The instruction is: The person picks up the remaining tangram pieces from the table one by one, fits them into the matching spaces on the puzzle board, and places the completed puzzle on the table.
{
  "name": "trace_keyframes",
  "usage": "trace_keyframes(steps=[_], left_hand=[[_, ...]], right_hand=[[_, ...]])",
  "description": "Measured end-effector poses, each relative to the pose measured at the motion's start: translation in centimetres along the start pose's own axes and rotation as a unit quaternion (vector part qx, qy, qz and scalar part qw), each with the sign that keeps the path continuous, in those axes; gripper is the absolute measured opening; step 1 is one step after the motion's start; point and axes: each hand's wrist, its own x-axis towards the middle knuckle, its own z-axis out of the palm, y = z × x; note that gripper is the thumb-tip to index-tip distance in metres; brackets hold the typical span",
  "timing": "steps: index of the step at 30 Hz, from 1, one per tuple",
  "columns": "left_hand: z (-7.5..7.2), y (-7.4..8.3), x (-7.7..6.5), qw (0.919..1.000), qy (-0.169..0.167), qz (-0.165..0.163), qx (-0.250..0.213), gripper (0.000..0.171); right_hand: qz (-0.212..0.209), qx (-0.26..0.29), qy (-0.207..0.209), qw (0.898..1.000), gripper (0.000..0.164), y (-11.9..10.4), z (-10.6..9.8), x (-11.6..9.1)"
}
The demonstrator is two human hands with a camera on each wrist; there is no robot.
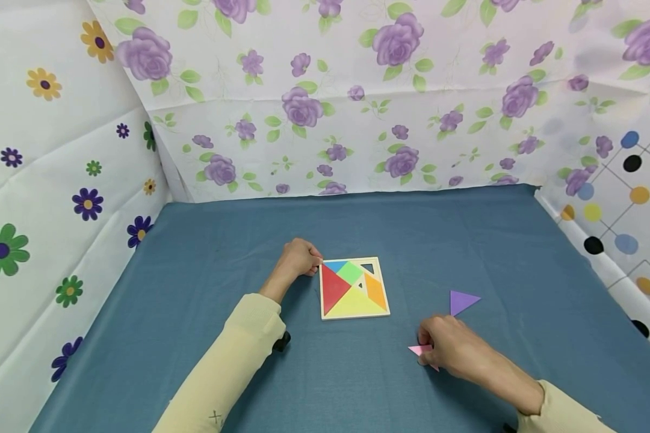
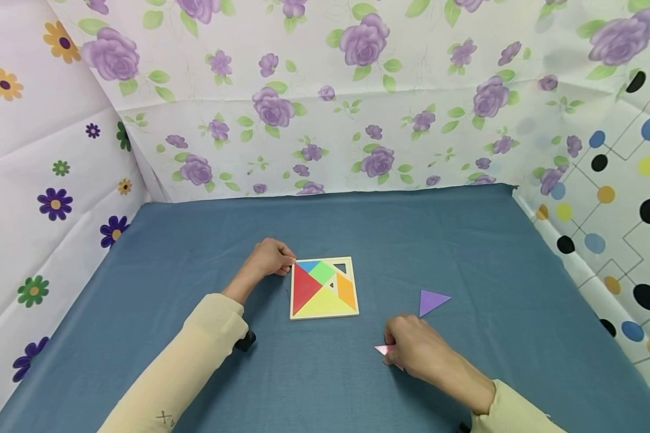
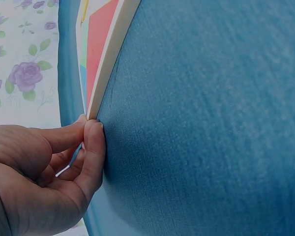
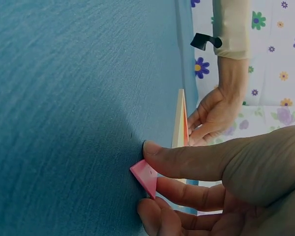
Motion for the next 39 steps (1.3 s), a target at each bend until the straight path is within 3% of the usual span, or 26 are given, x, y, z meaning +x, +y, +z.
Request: trace_keyframes(steps=[9, 20, 27, 39], left_hand=[[0.1, 0.1, -0.2, 1.0000, 0.002, 0.003, -0.002, 0.008], [-0.1, 0.2, -0.6, 1.0000, 0.004, 0.008, -0.002, 0.009], [0.0, 0.1, -0.5, 0.9999, 0.006, 0.009, 0.004, 0.008], [-0.1, 0.2, -0.8, 0.9999, 0.003, 0.013, -0.002, 0.009]], right_hand=[[-0.005, 0.016, 0.003, 1.000, 0.029, 0.3, 0.1, 0.1], [-0.049, 0.061, 0.004, 0.997, 0.030, 1.1, 0.3, 0.0], [-0.030, 0.051, 0.001, 0.998, 0.030, 1.1, 0.2, -0.3], [-0.064, 0.055, -0.002, 0.996, 0.028, 1.3, -0.8, -0.2]])
